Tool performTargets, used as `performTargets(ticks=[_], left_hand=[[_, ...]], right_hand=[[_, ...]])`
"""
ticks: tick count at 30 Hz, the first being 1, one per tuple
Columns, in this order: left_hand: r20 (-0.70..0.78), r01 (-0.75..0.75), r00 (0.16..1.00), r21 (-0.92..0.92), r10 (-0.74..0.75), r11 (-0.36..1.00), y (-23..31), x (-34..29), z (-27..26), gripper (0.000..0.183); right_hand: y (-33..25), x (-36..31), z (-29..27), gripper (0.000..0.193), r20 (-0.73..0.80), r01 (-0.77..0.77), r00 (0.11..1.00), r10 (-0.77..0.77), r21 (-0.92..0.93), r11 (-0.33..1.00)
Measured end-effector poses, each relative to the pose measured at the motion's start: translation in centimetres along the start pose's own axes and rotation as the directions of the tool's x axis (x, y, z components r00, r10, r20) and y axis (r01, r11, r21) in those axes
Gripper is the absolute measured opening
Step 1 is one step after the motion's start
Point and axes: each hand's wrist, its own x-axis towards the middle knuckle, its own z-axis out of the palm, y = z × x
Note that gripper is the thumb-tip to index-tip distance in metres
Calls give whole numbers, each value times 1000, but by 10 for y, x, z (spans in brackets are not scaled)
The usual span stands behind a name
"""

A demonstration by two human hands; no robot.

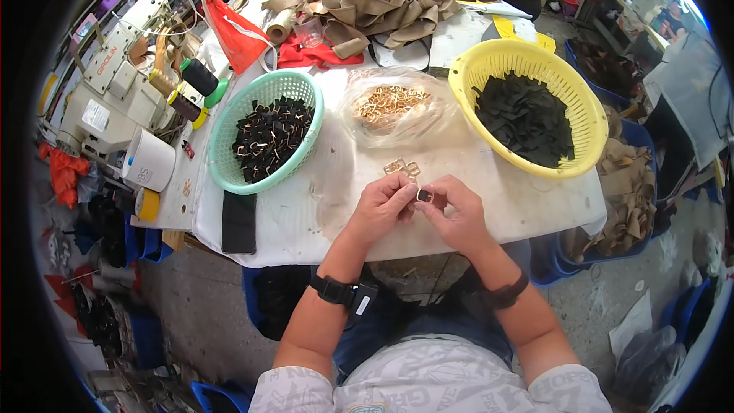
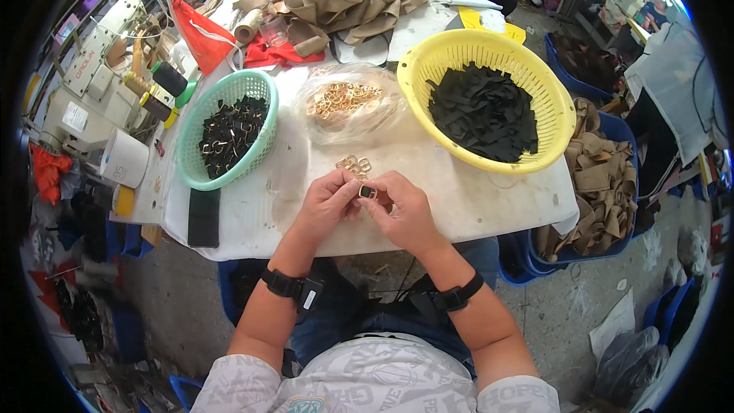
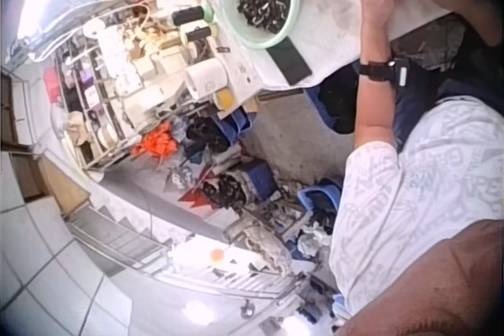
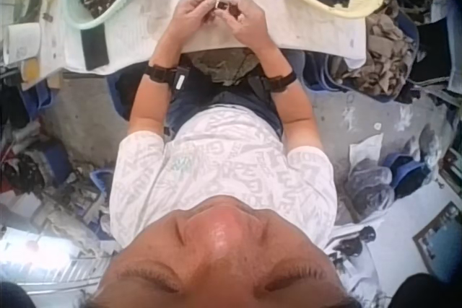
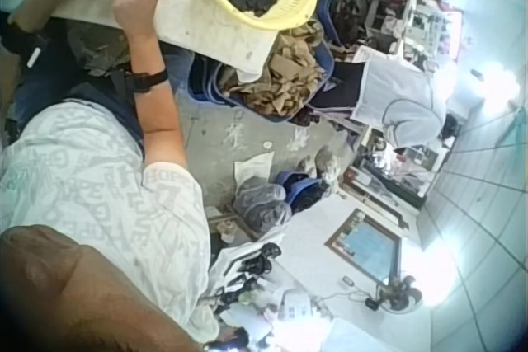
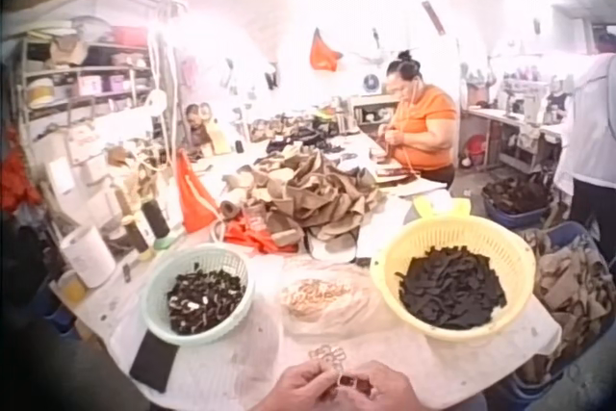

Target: The recorder is manually attaching small metallic buckles to black fabric straps/loops at a workstation in a shoe factory environment.

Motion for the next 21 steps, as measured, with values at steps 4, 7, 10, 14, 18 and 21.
performTargets(ticks=[4, 7, 10, 14, 18, 21], left_hand=[[-30, 29, 999, -24, -29, 999, 3, -1, 1, 21], [-50, 45, 997, -135, -52, 990, 6, -1, 4, 20], [-33, 32, 999, -157, -38, 987, 0, -1, -1, 18], [-11, 12, 1000, -58, -12, 998, -3, -1, -3, 15], [-16, 5, 1000, -64, -6, 998, -5, -1, -3, 13], [-41, -35, 999, -63, 32, 997, -2, -1, 1, 13]], right_hand=[[3, -3, 0, 25, -19, 11, 1000, -10, 12, 1000], [4, -3, 0, 24, -24, -5, 1000, 6, 30, 1000], [2, -3, 1, 24, -26, -21, 999, 22, 40, 999], [5, -5, 3, 25, -34, -36, 999, 36, 23, 999], [5, -5, 3, 24, -41, -16, 999, 16, 6, 1000], [4, -4, 1, 24, -35, -13, 999, 13, -2, 1000]])
